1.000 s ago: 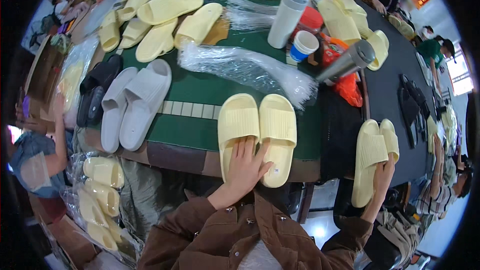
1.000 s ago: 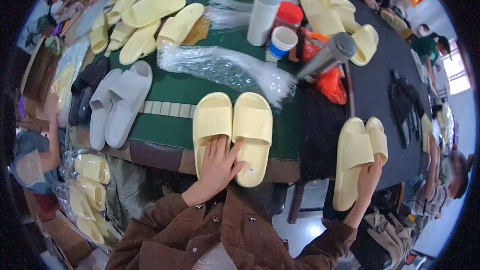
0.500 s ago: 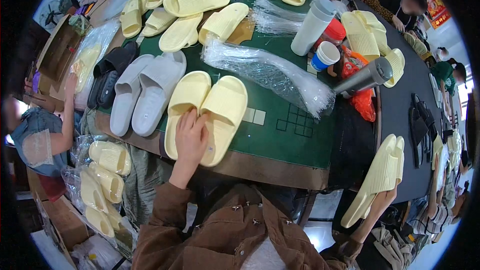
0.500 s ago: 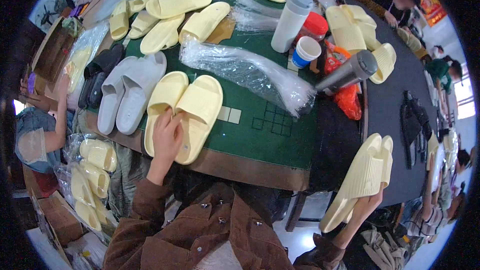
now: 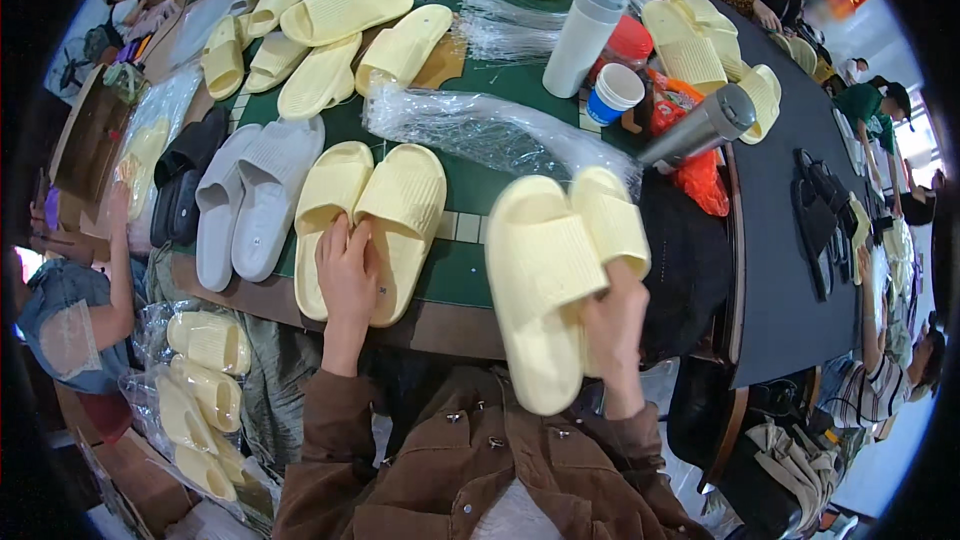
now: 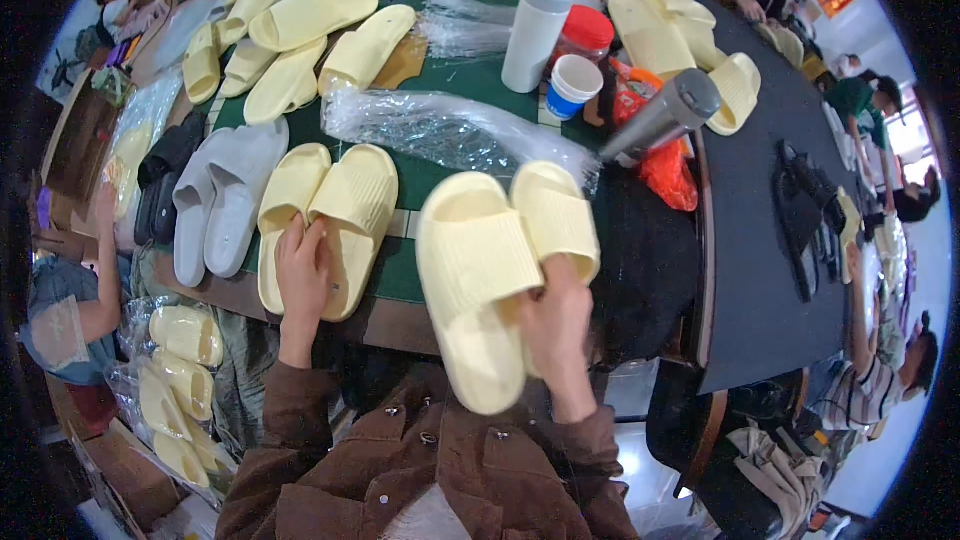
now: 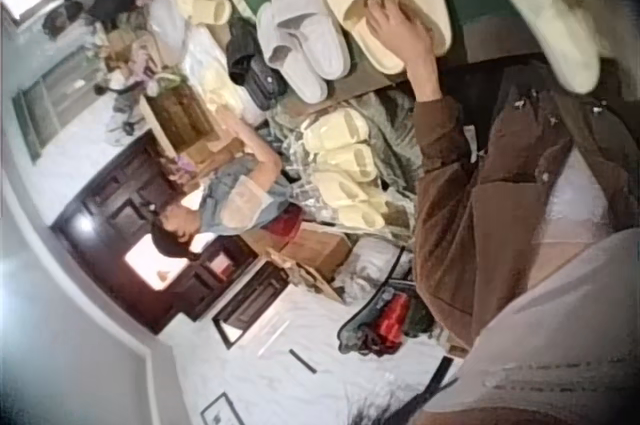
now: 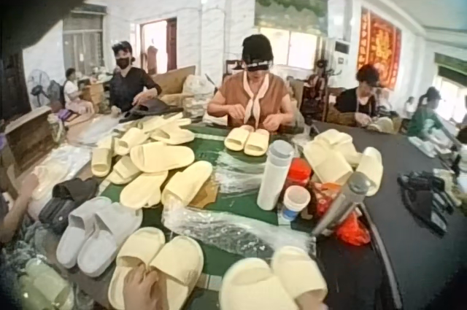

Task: The person assembles pairs of plastic slippers by hand at a workbench. They pick up individual slipper halves, align them, and press them together to form complete pairs. The person handles multiple pairs of different colors, including black, white, and yellow, placing the finished pairs on the table.

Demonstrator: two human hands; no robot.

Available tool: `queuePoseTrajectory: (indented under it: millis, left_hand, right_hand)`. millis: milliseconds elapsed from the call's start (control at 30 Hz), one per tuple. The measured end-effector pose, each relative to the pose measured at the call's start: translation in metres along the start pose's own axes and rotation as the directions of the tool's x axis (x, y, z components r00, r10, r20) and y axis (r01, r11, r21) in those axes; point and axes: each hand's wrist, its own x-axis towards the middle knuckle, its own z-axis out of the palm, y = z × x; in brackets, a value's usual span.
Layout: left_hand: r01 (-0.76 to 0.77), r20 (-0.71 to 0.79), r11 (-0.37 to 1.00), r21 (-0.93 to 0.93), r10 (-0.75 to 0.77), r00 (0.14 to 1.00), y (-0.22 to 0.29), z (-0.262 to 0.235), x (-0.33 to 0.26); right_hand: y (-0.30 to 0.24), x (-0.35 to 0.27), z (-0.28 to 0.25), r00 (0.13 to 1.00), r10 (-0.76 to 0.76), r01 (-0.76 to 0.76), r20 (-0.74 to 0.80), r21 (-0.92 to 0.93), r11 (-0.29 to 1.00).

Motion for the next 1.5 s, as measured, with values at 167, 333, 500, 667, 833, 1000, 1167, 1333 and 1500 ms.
queuePoseTrajectory:
  millis: [167, 333, 500, 667, 833, 1000, 1167, 1333, 1500]
  left_hand:
    - [0.046, 0.012, 0.998, -0.048, -0.046, 0.999, 0.019, -0.006, -0.014]
    - [0.063, -0.022, 0.995, -0.074, -0.064, 0.998, 0.062, -0.029, -0.022]
    - [-0.067, 0.102, 0.949, -0.31, 0.103, 0.989, 0.099, -0.02, -0.032]
    - [-0.126, 0.181, 0.897, -0.423, 0.22, 0.959, 0.127, 0.006, -0.029]
    - [-0.148, 0.132, 0.883, -0.446, 0.228, 0.965, 0.121, 0.028, -0.008]
    - [-0.158, 0.1, 0.877, -0.454, 0.226, 0.969, 0.123, 0.032, -0.001]
    - [-0.15, 0.115, 0.873, -0.464, 0.227, 0.967, 0.125, 0.025, -0.011]
    - [-0.183, 0.089, 0.898, -0.4, 0.237, 0.967, 0.128, 0.026, -0.019]
    - [-0.202, 0.068, 0.902, -0.38, 0.245, 0.967, 0.121, 0.031, -0.02]
  right_hand:
    - [0.026, 0.008, 0.063, 0.91, -0.415, 0.415, -0.022, 0.079, 0.906]
    - [0.033, -0.009, 0.036, 0.951, -0.104, -0.004, 0.29, 0.349, 0.937]
    - [0.041, -0.013, 0.013, 0.963, -0.086, -0.022, 0.254, 0.395, 0.919]
    - [0.044, -0.002, 0.004, 0.991, -0.131, 0.12, 0.029, 0.244, 0.962]
    - [0.047, 0.015, 0.009, 0.998, -0.038, 0.044, -0.04, 0.144, 0.989]
    - [0.064, 0.013, 0.021, 0.993, -0.12, 0.118, 0.02, 0.092, 0.989]
    - [0.056, -0.004, 0.005, 0.992, -0.044, 0.038, 0.115, 0.054, 0.998]
    - [0.07, -0.01, -0.002, 0.993, -0.081, 0.054, 0.085, 0.28, 0.958]
    - [0.039, 0.005, -0.032, 0.997, -0.056, 0.077, -0.055, 0.553, 0.829]
